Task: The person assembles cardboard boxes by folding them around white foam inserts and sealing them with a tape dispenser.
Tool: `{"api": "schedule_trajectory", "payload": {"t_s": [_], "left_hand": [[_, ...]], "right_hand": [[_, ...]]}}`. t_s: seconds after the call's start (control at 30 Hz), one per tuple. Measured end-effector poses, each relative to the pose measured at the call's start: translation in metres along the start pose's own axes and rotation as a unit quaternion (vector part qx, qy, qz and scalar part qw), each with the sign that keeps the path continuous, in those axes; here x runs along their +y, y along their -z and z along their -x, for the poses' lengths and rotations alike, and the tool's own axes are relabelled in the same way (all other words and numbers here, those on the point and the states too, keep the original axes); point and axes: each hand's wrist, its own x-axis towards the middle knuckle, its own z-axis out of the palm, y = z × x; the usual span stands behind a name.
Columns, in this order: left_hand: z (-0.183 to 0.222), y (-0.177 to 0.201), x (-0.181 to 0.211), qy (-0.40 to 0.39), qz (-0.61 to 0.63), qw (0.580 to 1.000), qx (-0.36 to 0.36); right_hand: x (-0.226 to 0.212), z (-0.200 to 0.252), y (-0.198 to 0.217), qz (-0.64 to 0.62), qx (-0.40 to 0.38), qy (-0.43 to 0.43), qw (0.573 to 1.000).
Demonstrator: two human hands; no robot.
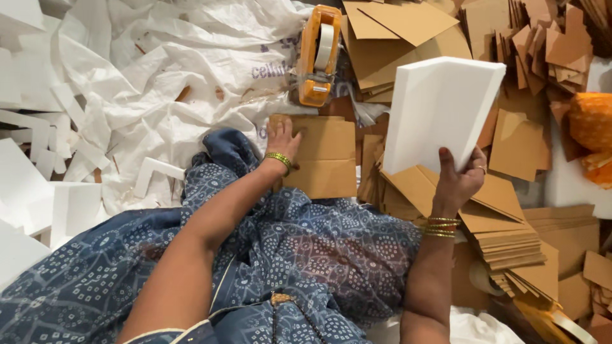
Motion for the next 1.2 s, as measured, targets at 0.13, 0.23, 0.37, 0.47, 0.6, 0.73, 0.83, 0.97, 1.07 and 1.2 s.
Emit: {"api": "schedule_trajectory", "payload": {"t_s": [0.13,0.23,0.37,0.47,0.6,0.73,0.83,0.97,1.07,1.2], "left_hand": [[0.006,-0.009,0.004,0.033,0.005,0.999,0.015],[0.012,-0.012,0.008,0.066,0.013,0.998,0.013],[0.006,0.006,0.004,0.091,0.053,0.994,-0.024],[0.0,0.008,0.003,0.093,0.05,0.994,-0.026],[-0.004,-0.019,-0.004,0.087,0.098,0.99,0.043],[-0.015,-0.07,-0.021,0.097,0.181,0.976,0.07],[-0.031,-0.085,-0.026,0.116,0.2,0.957,0.177],[-0.028,-0.057,-0.015,0.133,0.197,0.963,0.124],[-0.017,-0.025,-0.017,0.136,0.177,0.968,0.114],[-0.026,0.013,-0.061,0.112,0.253,0.96,0.027]], "right_hand": [[0.004,0.005,0.0,0.048,-0.027,0.025,0.998],[0.003,0.011,0.0,0.124,-0.048,0.033,0.991],[-0.005,0.021,-0.016,0.176,-0.102,0.016,0.979],[-0.007,0.03,-0.027,0.236,-0.136,0.016,0.962],[-0.005,0.028,-0.026,0.163,-0.124,0.001,0.979],[-0.001,0.024,-0.024,0.188,-0.106,0.013,0.976],[0.001,0.025,-0.025,0.176,-0.114,0.0,0.978],[0.008,0.021,-0.02,0.204,-0.09,0.004,0.975],[0.016,0.019,-0.015,0.166,-0.062,0.016,0.984],[0.017,0.019,-0.019,0.103,-0.086,0.024,0.991]]}}
